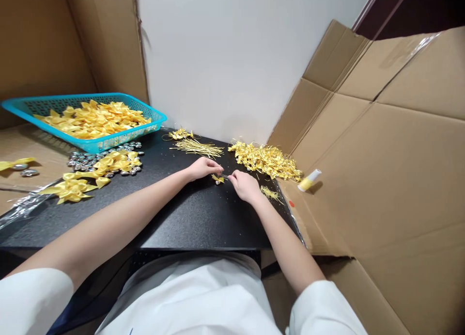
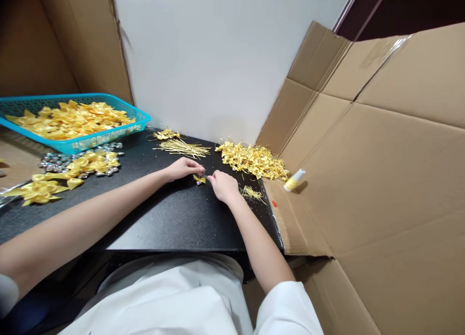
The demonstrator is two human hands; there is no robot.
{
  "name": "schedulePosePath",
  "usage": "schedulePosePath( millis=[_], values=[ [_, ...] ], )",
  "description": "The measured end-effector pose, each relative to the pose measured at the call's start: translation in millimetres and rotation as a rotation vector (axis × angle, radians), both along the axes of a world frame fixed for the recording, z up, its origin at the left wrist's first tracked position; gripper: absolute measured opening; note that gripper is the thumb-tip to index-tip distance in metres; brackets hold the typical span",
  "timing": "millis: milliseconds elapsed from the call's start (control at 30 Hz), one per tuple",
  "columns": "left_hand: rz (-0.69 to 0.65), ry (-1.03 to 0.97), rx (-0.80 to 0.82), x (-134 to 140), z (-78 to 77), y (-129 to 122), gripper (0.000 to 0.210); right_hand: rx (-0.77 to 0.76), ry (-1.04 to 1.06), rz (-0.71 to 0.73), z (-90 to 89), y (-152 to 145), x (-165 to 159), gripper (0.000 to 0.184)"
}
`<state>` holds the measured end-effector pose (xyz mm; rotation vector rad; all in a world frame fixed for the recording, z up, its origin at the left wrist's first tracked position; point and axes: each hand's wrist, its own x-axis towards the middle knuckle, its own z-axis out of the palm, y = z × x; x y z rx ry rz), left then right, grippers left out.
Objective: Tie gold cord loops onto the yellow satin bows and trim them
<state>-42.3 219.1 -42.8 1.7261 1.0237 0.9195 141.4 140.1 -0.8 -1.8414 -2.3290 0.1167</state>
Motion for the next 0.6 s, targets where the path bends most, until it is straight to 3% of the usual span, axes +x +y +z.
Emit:
schedulePosePath(
  millis=[167, 600],
  values=[
    [0.041, -0.007, 0.021, 1, -3.4, 3, 0.025, -0.012, -0.098, 0.002, -5.6, 5, 0, 0.035],
    [0.051, -0.015, 0.001, 1, -3.2, 1, 0.02, -0.007, -0.123, 0.025, -11.9, 12, -9, 0.035]
  ],
)
